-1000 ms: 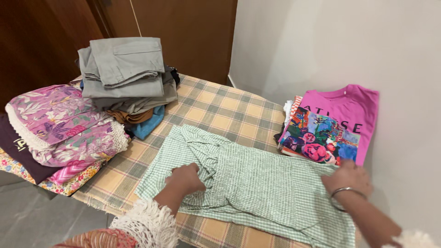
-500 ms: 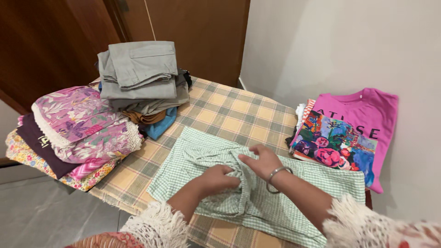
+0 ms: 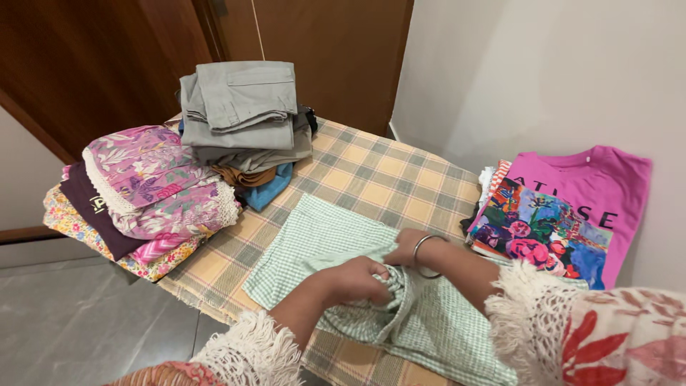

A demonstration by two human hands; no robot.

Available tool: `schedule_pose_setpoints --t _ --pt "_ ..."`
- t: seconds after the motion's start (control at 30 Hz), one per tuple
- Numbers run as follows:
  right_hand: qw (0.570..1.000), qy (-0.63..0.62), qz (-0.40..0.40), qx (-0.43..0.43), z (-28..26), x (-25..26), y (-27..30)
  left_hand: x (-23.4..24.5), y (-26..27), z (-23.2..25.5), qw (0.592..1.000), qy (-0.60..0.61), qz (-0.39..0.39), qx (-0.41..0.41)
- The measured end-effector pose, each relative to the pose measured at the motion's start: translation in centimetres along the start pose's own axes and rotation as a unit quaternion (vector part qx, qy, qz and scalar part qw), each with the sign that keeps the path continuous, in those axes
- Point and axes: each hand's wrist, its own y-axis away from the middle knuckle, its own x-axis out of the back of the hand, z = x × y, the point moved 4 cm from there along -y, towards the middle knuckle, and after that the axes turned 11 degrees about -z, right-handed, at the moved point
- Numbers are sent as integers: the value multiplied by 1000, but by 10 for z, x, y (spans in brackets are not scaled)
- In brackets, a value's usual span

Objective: The person folds a striped t-shirt, a pink graphic t-shirt, and a checkered shirt by hand on a table, smoothing the fabric and adding them to a stack of clothes.

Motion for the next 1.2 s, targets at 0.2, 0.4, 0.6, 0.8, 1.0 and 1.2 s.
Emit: schedule_pose_setpoints --t 0.2,0.4,0.6,0.8,1.0,1.2 --pt "984 -145 98 21 57 17 -25 15 15 -8 995 36 42 88" --pt "819 -540 193 27 94 55 18 71 14 -101 979 112 111 131" --pt "651 -709 248 114 114 77 55 116 32 -158 945 261 180 79" --pt "747 -528 368 166 96 86 91 150 37 -129 789 555 244 -106" --pt "823 -297 477 88 71 78 109 201 54 -113 644 647 349 -212" --pt "823 -184 385 375 -42 25 148 192 87 -70 799 452 389 -73"
